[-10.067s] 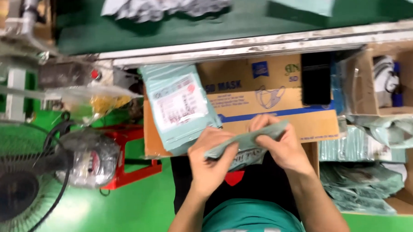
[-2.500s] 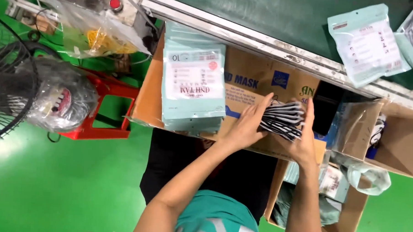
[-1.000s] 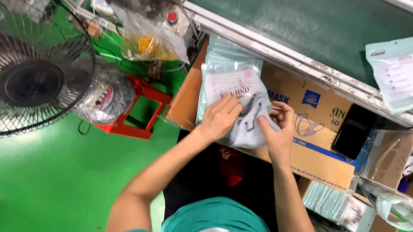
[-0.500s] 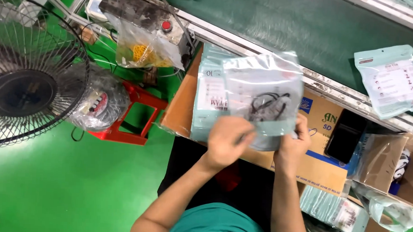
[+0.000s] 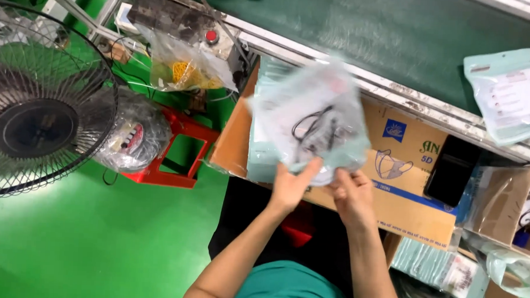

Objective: The recorder packages face masks into plastic bags and organizes them into stacks and boxes.

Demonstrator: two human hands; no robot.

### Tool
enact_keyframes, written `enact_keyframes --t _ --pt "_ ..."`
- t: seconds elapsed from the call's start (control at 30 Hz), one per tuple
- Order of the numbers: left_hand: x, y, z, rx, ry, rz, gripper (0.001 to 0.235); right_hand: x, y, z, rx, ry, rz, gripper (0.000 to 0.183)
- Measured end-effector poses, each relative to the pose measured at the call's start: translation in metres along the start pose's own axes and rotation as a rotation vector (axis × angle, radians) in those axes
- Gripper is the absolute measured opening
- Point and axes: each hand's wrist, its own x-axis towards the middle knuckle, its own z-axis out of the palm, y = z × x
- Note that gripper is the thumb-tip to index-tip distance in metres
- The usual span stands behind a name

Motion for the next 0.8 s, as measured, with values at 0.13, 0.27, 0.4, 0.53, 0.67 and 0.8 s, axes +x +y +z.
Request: enact_keyframes --t 0.13,0.27,0.4,0.53,0.67,0.8 --pt "-0.033 -0.03 0.011 0.042 -0.25 -0.058 0.032 -0.011 -0.011 -0.001 0.07 0.12 -0.133 0.023" --pt "-0.057 0.017 0.014 0.796 -0.73 0.016 0.023 -0.024 -0.048 0.006 -0.152 -0.058 -0.32 0.008" --pt "-0.047 0.148 0.028 0.888 -0.355 0.799 0.041 -0.07 -0.115 0.066 -0.994 0.045 -0.397 0.033" --pt "-0.03 0.145 0.029 0.87 -0.428 0.765 0.038 -0.082 -0.113 0.072 -1.257 0.0 -0.62 0.033" --pt "-0.031 0.113 0.021 0.535 -0.228 0.574 0.019 -0.076 -0.127 0.106 -0.927 0.081 -0.933 0.025" --pt "-0.036 0.096 0.015 0.373 -0.091 0.406 0.014 -0.07 -0.114 0.08 -0.48 0.148 -0.721 0.018"
